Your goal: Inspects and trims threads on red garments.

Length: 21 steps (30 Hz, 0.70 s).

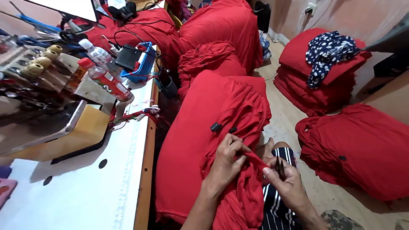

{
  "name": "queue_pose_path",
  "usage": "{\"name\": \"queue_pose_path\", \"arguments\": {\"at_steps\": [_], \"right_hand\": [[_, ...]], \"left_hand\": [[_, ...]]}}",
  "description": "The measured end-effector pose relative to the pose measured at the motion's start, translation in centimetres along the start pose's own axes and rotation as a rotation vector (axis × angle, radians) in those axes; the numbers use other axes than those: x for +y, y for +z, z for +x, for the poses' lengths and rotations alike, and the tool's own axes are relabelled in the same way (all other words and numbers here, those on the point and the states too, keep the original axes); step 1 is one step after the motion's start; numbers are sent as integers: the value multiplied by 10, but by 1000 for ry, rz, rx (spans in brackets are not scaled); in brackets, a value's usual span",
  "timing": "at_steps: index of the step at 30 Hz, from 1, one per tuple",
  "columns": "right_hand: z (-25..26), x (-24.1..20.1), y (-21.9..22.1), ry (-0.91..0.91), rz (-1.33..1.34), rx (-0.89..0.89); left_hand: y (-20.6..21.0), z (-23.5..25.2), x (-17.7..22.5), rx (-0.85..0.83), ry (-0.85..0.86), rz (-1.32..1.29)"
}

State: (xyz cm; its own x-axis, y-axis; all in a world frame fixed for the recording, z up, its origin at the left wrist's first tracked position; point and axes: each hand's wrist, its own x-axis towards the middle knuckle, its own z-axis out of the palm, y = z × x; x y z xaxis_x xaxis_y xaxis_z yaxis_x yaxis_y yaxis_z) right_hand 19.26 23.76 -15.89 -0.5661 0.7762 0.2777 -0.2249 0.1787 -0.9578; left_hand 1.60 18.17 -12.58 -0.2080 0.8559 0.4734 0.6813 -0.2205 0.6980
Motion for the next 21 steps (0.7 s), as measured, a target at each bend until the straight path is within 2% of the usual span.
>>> {"name": "queue_pose_path", "arguments": {"at_steps": [3, 7, 13, 17, 21], "right_hand": [[-4, 1, 13, -168, -181, -26], [-6, 8, 20, -332, -367, -2], [-11, 10, 25, -472, -507, -29], [-12, 11, 24, -485, -564, -37], [-12, 10, 23, -493, -608, -22]], "left_hand": [[4, -1, 4, 29, -4, 62], [1, 0, 5, -27, -142, -133], [-12, 5, 10, -77, -372, -561], [-19, 8, 17, -141, -526, -642], [-21, 5, 15, -212, -423, -646]]}}
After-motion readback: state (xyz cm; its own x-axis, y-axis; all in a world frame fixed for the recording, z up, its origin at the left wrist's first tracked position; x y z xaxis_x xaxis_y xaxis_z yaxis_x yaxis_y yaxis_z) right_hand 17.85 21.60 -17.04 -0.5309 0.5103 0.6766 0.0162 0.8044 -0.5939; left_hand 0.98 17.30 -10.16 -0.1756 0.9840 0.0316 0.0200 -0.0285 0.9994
